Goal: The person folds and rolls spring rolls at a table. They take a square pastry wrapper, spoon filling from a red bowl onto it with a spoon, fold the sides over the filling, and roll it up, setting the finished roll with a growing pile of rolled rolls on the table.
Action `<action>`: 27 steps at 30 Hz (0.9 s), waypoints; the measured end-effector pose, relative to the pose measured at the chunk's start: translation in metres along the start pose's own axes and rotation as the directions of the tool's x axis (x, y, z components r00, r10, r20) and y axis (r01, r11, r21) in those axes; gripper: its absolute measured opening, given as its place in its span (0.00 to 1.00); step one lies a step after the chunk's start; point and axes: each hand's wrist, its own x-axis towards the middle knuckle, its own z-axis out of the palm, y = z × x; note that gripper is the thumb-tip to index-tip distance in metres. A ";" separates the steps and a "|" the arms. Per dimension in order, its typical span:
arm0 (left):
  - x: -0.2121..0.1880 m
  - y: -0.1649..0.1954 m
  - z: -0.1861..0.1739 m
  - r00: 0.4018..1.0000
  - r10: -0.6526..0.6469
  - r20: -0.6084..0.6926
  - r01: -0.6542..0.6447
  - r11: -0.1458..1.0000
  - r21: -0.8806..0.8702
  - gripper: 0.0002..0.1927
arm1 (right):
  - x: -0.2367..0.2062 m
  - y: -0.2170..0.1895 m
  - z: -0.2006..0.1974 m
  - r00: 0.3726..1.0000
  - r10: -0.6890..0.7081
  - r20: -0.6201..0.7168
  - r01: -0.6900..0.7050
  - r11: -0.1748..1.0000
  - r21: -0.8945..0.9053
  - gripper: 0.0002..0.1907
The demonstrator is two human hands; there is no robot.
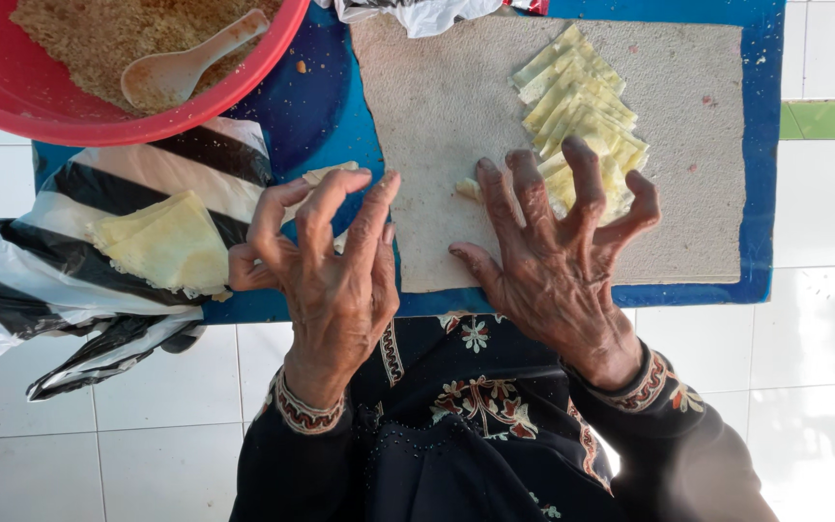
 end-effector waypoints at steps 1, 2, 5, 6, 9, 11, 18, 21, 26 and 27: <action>0.000 -0.001 0.001 1.000 -0.014 0.000 0.014 0.999 -0.045 0.21 | 0.001 0.002 0.000 1.000 0.000 0.007 0.000 1.000 0.022 0.36; 0.000 -0.001 0.002 1.000 -0.011 -0.009 0.010 0.999 -0.042 0.21 | 0.003 0.004 -0.001 1.000 -0.001 0.011 0.001 0.999 0.042 0.37; -0.001 -0.003 0.003 1.000 -0.005 -0.024 0.003 0.998 -0.061 0.22 | 0.007 0.011 -0.002 1.000 -0.010 0.002 0.010 0.997 0.076 0.36; -0.001 -0.005 0.003 1.000 -0.008 -0.023 0.006 0.997 -0.082 0.23 | 0.007 0.012 -0.002 1.000 0.002 -0.013 0.000 0.995 0.096 0.35; -0.005 -0.009 0.004 0.999 -0.028 -0.046 0.021 0.989 -0.145 0.23 | 0.009 0.013 0.002 0.997 0.038 -0.069 -0.027 0.987 0.158 0.31; -0.007 -0.011 0.005 0.995 -0.050 -0.083 0.035 0.983 -0.178 0.23 | 0.011 0.010 0.004 0.990 0.065 -0.124 -0.039 0.979 0.198 0.24; -0.014 -0.007 -0.006 0.998 0.018 -0.061 -0.036 0.951 -0.308 0.26 | 0.016 -0.010 -0.006 0.966 0.054 -0.252 0.031 0.947 0.319 0.10; -0.024 0.003 -0.011 0.992 0.121 -0.034 -0.126 0.951 -0.283 0.23 | 0.008 -0.025 -0.016 0.977 0.020 -0.210 0.088 0.867 0.491 0.11; -0.034 0.006 -0.014 0.987 0.160 -0.012 -0.157 0.949 -0.274 0.20 | -0.007 -0.035 -0.016 0.987 0.040 -0.154 0.051 0.837 0.545 0.11; -0.033 0.005 -0.016 0.987 0.161 -0.003 -0.156 0.949 -0.275 0.20 | -0.011 -0.032 -0.016 0.988 0.052 -0.146 0.034 0.845 0.533 0.15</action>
